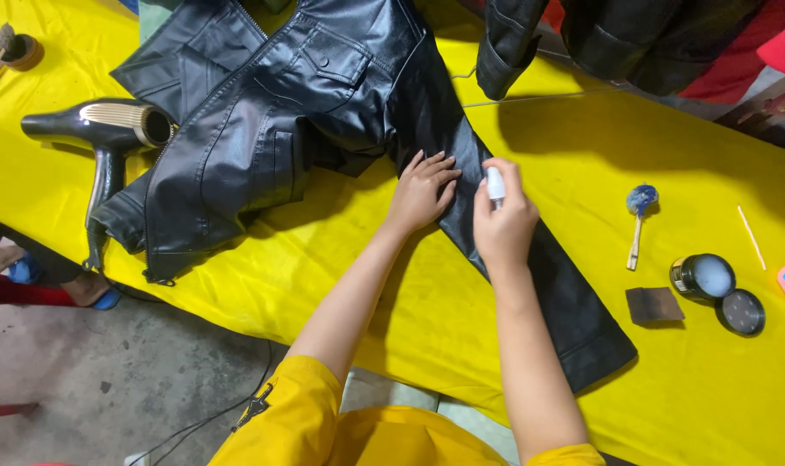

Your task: The person applies a liquid from a small bottle onto the sleeve of a black leather jacket. They then use a brush to spread the substance and a sponge to wipe the surface. The person flips the jacket over to clean the inside lining and the bottom hem using the sponge.

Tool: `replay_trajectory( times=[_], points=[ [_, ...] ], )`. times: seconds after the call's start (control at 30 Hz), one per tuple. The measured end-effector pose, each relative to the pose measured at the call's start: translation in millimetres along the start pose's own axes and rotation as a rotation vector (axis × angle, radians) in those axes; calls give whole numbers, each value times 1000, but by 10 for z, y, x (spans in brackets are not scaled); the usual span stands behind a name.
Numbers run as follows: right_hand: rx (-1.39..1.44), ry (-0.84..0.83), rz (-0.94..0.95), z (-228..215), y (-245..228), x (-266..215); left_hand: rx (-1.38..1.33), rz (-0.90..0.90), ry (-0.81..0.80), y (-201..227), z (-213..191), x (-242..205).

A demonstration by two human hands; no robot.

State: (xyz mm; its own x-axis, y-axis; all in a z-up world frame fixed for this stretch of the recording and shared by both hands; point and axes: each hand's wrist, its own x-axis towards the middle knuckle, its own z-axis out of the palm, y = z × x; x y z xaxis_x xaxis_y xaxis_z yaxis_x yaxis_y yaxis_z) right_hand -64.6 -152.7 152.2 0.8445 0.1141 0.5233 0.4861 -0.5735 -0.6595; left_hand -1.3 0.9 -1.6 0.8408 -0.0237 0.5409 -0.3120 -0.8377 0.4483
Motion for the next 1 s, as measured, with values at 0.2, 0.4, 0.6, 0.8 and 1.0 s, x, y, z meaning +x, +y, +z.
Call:
replay_trajectory(
  times=[0.2, 0.4, 0.6, 0.8, 1.0],
  points=[
    [-52, -127, 51, 372, 598, -318, -4, 22, 36, -86, 65, -45],
    [16, -11, 6, -64, 54, 8, -21, 24, 53, -40, 43, -4],
    [-26, -194, 116, 266, 456, -393, -17, 17, 44, -54, 67, -14],
    [7, 31, -27, -133, 102, -1, -7, 36, 43, -41, 49, -4],
    [-101, 18, 110, -133, 813, -85, 1, 38, 51, -27, 41, 13]
  ],
)
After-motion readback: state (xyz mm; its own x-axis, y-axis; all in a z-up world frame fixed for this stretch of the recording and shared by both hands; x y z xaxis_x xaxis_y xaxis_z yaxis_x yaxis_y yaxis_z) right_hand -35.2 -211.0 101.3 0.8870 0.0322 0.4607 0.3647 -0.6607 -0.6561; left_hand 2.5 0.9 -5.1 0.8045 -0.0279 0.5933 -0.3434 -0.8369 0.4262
